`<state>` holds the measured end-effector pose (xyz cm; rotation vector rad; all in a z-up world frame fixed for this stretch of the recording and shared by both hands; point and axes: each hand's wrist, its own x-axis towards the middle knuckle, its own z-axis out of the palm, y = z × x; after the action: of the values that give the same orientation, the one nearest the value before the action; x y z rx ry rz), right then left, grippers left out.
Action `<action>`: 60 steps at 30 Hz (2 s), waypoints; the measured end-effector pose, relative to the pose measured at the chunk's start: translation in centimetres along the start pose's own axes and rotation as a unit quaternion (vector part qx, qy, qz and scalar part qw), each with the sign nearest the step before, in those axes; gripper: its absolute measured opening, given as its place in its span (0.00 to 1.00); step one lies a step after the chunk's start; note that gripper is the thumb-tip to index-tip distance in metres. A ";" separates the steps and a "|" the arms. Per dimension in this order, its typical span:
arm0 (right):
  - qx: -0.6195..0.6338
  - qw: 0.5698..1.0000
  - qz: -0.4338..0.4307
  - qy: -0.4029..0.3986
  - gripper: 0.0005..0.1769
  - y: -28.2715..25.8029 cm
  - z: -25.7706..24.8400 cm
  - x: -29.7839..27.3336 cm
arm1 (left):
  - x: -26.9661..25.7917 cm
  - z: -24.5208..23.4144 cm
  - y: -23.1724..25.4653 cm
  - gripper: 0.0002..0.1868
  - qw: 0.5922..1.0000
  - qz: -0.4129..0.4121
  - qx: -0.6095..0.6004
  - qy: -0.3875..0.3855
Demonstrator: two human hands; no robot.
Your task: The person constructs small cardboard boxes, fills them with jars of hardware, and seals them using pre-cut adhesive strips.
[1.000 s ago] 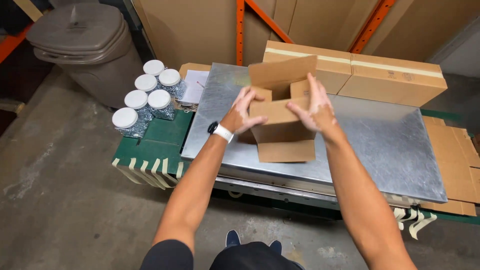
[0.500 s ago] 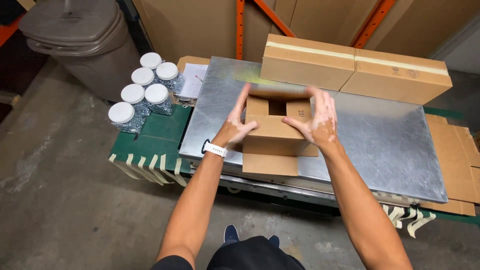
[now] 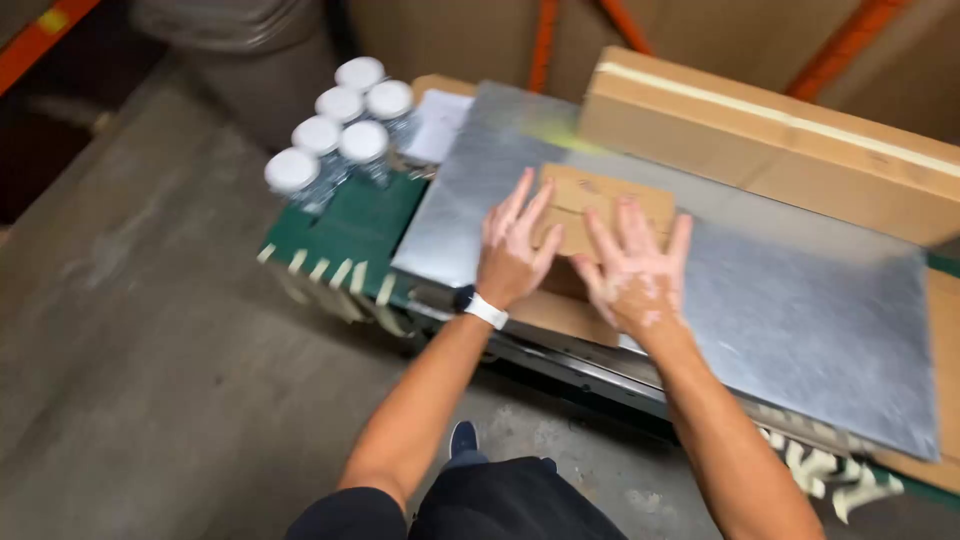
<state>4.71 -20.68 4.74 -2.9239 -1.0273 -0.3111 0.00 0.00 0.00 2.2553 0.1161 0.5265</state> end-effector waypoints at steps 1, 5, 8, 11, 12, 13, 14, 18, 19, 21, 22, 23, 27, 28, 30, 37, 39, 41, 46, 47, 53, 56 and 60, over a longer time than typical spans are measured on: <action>0.011 1.000 0.003 0.004 0.40 0.2 -0.1 0.1 | -1.3 0.4 0.3 0.34 0.994 0.016 0.020 0.107; 0.038 0.999 -0.018 0.008 0.37 0.7 0.3 0.2 | -11.8 0.9 -8.1 0.22 0.921 -0.045 0.006 0.386; 0.067 0.996 -0.046 0.047 0.38 0.8 1.0 0.5 | -18.2 0.2 -19.1 0.17 0.869 -0.240 -0.004 0.432; 0.061 0.991 -0.055 0.105 0.27 -0.5 0.3 0.7 | -20.1 -1.8 -29.3 0.22 0.849 -0.431 -0.066 0.298; 0.063 0.992 -0.035 0.104 0.26 -1.1 0.3 0.9 | -19.8 -2.8 -31.8 0.26 0.849 -0.472 -0.096 0.218; 0.061 0.993 -0.011 0.103 0.32 -1.5 0.3 1.2 | -18.9 -3.5 -34.4 0.30 0.842 -0.507 -0.126 0.133; 0.058 0.993 -0.006 0.100 0.32 -1.4 0.9 1.3 | -19.0 -3.8 -34.8 0.30 0.843 -0.507 -0.127 0.126; 0.016 0.992 0.017 0.122 0.31 -1.4 2.9 2.5 | -16.7 -5.7 -37.3 0.21 0.833 -0.531 -0.153 0.042; 0.016 0.992 0.021 0.122 0.32 -1.1 3.5 2.3 | -16.7 -5.4 -37.7 0.18 0.837 -0.523 -0.161 0.027; 0.012 0.992 0.021 0.124 0.31 -1.1 3.8 2.1 | -16.6 -4.3 -39.7 0.16 0.854 -0.503 -0.131 0.012; 0.012 0.991 0.014 0.130 0.30 -1.1 3.9 1.8 | -16.7 -3.7 -40.6 0.15 0.869 -0.484 -0.102 0.006; 0.011 0.991 0.020 0.129 0.30 -1.1 4.2 1.8 | -16.7 -4.5 -39.3 0.15 0.871 -0.482 -0.100 0.000; -0.066 0.985 0.021 0.156 0.23 -1.0 4.4 1.5 | -16.9 -5.0 -38.7 0.11 0.918 -0.392 -0.050 -0.016; -0.126 0.976 0.012 0.175 0.22 -0.9 4.3 1.3 | -17.0 -4.2 -39.7 0.14 0.932 -0.362 -0.015 -0.026; -0.117 0.978 0.024 0.170 0.22 -1.6 3.3 1.3 | -16.8 -5.4 -38.5 0.12 0.944 -0.327 -0.039 -0.030; -0.103 0.987 0.046 0.116 0.26 -1.7 2.5 2.0 | -15.0 -13.5 -25.6 0.15 0.934 -0.319 -0.130 -0.096; -0.101 0.986 0.040 0.126 0.26 -2.7 1.5 2.3 | -15.0 -15.4 -19.9 0.12 0.944 -0.273 -0.160 -0.097; -0.103 0.985 0.035 0.132 0.25 -2.4 1.0 2.4 | -14.4 -16.8 -13.5 0.09 0.949 -0.228 -0.194 -0.102; 0.035 0.985 -0.051 0.162 0.11 1.7 3.9 4.1 | -10.6 -14.4 -2.7 0.08 0.924 -0.066 -0.353 -0.133; 0.033 0.984 -0.052 0.168 0.11 1.8 4.2 4.2 | -8.7 -13.4 -0.3 0.08 0.925 -0.060 -0.351 -0.131; 0.240 0.968 -0.046 0.061 0.21 2.4 0.6 4.5 | 3.0 -1.4 4.0 0.11 0.865 0.064 -0.498 0.012; 0.399 0.915 0.046 -0.038 0.49 1.2 -4.7 3.6 | 6.9 4.9 0.7 0.07 0.817 -0.001 -0.570 0.087; 0.442 0.891 0.095 -0.046 0.25 4.5 0.2 4.8 | 8.1 6.4 0.0 0.14 0.782 -0.121 -0.592 0.151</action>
<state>11.23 -21.22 5.69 -2.1697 -0.6252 0.2533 10.02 -2.42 -1.14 0.8892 0.1697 0.5806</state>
